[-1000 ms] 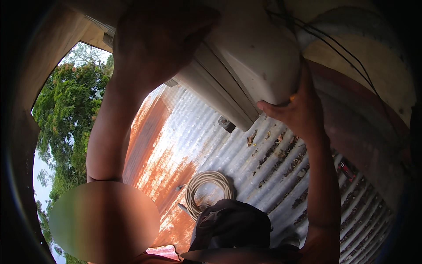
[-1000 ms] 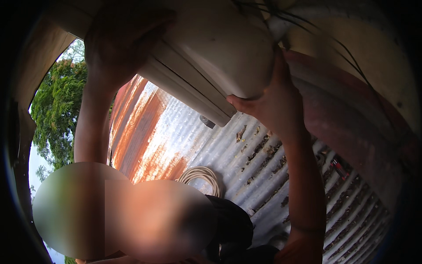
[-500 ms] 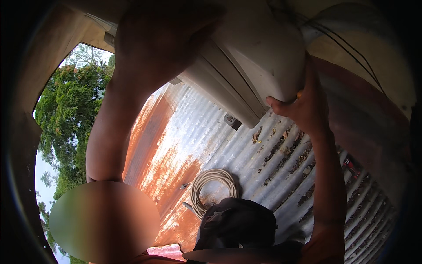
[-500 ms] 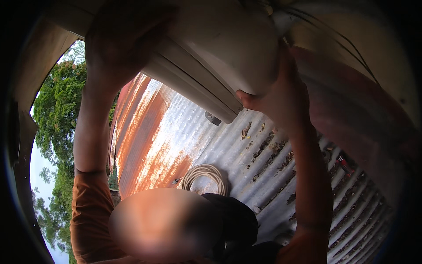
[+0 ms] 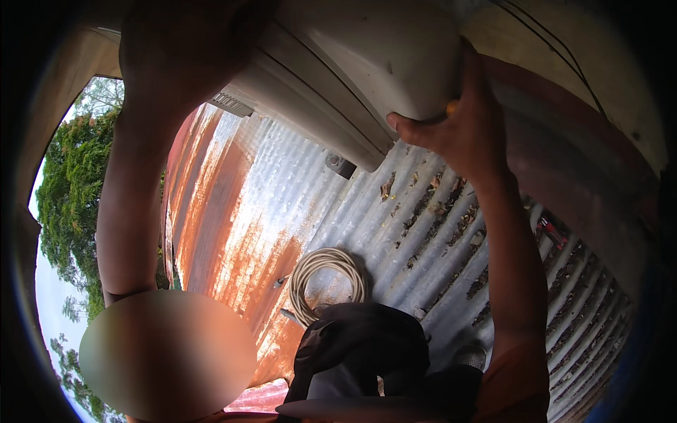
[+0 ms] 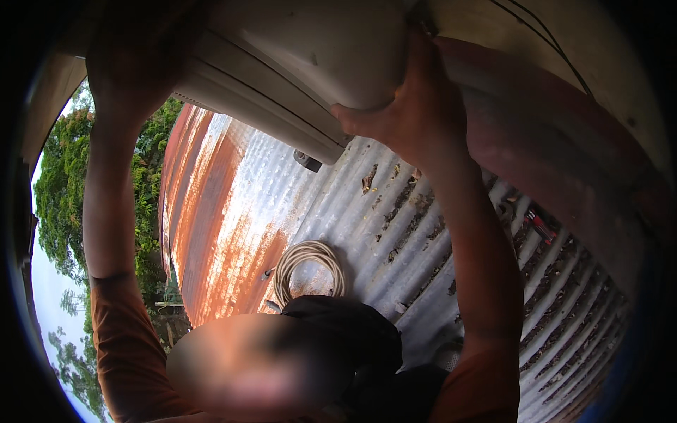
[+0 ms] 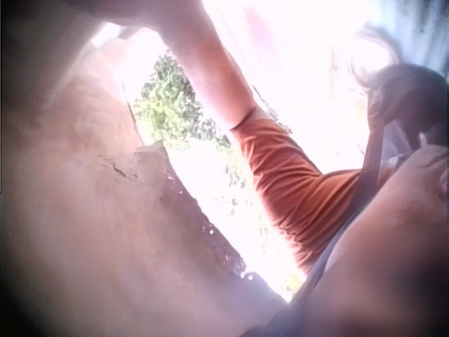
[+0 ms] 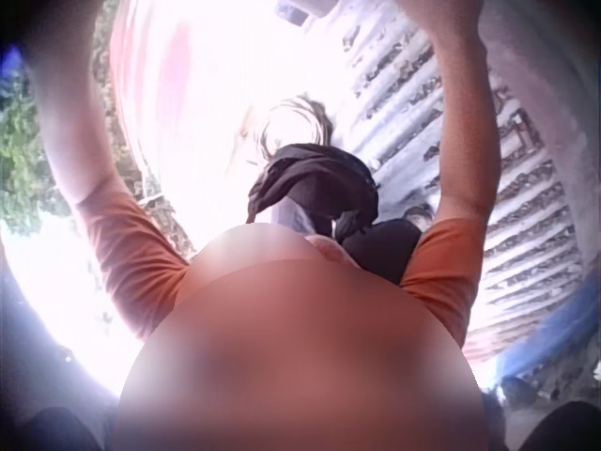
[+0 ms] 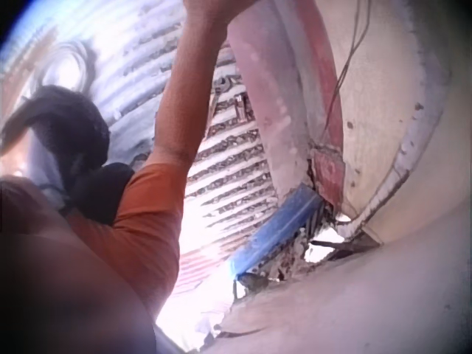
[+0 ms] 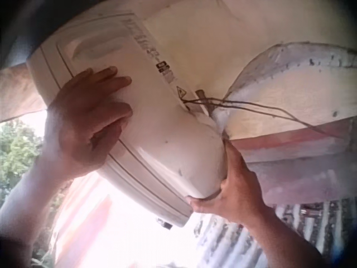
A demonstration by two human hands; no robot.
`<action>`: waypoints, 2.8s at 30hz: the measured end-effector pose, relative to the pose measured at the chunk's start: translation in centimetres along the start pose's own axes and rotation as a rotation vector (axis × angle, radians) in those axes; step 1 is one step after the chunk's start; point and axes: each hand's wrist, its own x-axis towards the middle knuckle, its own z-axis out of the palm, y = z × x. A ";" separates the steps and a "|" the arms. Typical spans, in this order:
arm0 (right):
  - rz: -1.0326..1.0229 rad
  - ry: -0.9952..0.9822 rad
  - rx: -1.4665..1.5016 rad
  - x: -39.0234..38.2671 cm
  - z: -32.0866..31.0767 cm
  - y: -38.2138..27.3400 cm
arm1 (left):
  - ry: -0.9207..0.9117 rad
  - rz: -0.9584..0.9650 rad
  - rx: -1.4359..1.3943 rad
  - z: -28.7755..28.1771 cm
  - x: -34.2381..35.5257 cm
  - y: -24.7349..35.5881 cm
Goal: The person removes the front cover of an outdoor air conditioner unit, then uses a wrench and a screwdriver to adjust fittings on the refrigerant lines. After finishing the adjustments, the person picks up a coiled hose and walks across the corrugated metal roof.
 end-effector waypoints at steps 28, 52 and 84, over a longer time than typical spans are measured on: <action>0.036 0.062 0.098 -0.7 0.5 0.6 | -0.083 -0.140 -0.083 -1.0 0.5 -0.1; 0.073 0.067 0.126 -7.3 -2.9 2.4 | -0.131 0.007 -0.258 -0.6 4.1 3.4; 0.932 -0.177 -1.216 -33.1 -45.0 11.1 | -1.301 -1.155 -2.886 -6.8 -17.6 46.8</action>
